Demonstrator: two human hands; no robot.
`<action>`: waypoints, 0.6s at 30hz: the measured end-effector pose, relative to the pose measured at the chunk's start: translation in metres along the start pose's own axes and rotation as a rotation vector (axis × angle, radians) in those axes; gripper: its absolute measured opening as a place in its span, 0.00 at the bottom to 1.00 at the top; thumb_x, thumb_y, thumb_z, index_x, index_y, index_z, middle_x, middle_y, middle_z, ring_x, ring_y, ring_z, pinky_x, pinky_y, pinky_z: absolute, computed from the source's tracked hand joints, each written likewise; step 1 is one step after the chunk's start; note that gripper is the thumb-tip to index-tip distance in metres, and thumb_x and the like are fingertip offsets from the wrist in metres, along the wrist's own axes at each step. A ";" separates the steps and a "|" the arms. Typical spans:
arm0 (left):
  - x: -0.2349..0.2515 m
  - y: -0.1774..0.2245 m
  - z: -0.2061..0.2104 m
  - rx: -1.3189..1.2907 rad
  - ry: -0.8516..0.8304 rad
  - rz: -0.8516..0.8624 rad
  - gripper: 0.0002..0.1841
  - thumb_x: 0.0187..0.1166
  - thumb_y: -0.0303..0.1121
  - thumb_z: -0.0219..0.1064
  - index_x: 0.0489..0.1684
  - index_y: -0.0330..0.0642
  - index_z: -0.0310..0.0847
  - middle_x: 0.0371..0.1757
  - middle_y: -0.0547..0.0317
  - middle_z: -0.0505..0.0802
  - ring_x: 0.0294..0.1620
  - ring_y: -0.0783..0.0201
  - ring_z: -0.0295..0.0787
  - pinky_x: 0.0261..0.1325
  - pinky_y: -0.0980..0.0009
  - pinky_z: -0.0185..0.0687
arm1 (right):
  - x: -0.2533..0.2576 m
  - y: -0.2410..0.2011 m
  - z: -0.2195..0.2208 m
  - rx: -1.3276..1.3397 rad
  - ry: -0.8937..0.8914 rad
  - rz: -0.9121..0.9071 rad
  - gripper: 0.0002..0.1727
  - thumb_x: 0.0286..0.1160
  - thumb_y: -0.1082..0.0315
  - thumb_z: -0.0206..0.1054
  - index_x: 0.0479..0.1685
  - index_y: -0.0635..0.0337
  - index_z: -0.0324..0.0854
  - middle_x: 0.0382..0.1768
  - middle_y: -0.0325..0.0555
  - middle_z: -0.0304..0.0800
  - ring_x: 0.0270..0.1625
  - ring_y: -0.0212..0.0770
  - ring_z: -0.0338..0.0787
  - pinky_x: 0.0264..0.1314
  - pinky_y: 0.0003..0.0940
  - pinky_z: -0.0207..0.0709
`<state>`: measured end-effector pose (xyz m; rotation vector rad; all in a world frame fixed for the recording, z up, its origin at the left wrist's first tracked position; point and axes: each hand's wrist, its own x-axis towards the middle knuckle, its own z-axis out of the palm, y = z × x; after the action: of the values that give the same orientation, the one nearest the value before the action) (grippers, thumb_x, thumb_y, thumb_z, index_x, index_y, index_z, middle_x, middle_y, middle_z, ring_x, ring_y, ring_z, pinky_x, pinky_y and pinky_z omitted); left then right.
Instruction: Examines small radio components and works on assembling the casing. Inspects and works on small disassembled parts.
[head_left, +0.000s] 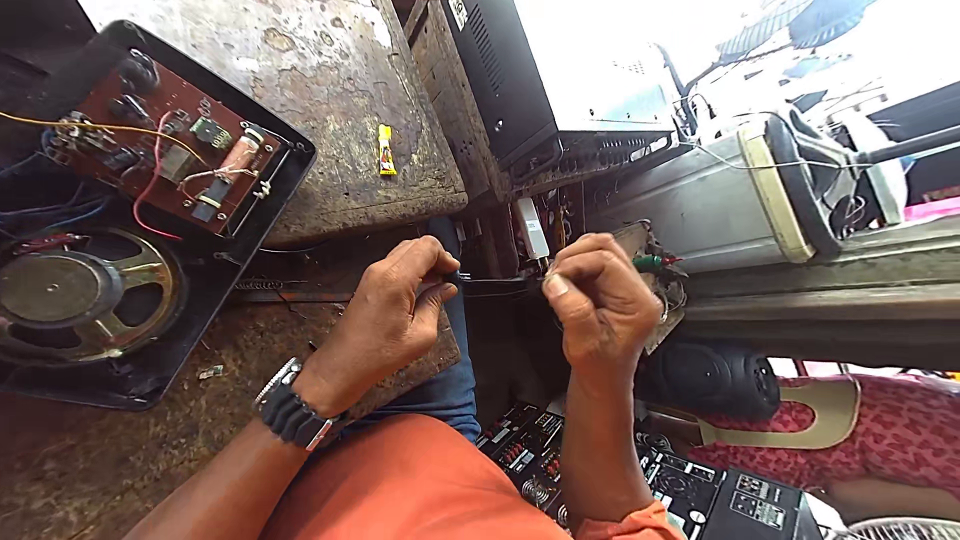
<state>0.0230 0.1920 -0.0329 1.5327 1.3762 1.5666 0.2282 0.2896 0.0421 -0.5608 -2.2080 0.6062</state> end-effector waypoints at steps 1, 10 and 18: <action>0.000 0.000 -0.001 0.002 -0.025 0.033 0.10 0.75 0.23 0.70 0.52 0.38 0.85 0.51 0.59 0.90 0.53 0.71 0.89 0.58 0.75 0.89 | 0.005 0.004 -0.006 -0.032 0.030 -0.009 0.07 0.77 0.68 0.64 0.32 0.58 0.84 0.41 0.37 0.85 0.47 0.30 0.86 0.46 0.24 0.82; 0.002 0.001 -0.009 -0.283 -0.080 -0.098 0.13 0.78 0.20 0.67 0.57 0.40 0.81 0.54 0.60 0.90 0.51 0.68 0.91 0.55 0.72 0.93 | 0.007 0.054 -0.039 -0.105 0.108 0.360 0.09 0.86 0.65 0.54 0.42 0.54 0.79 0.30 0.34 0.81 0.29 0.29 0.82 0.35 0.28 0.82; 0.005 0.003 -0.014 -0.512 -0.075 -0.274 0.12 0.88 0.23 0.57 0.62 0.35 0.81 0.50 0.50 0.92 0.45 0.59 0.94 0.52 0.66 0.94 | 0.022 0.051 0.022 -0.030 -0.078 0.305 0.18 0.94 0.58 0.52 0.31 0.54 0.72 0.17 0.36 0.70 0.14 0.30 0.70 0.16 0.23 0.66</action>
<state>0.0097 0.1911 -0.0258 1.0358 0.9900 1.5180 0.2079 0.3372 0.0116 -0.9132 -2.2240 0.7634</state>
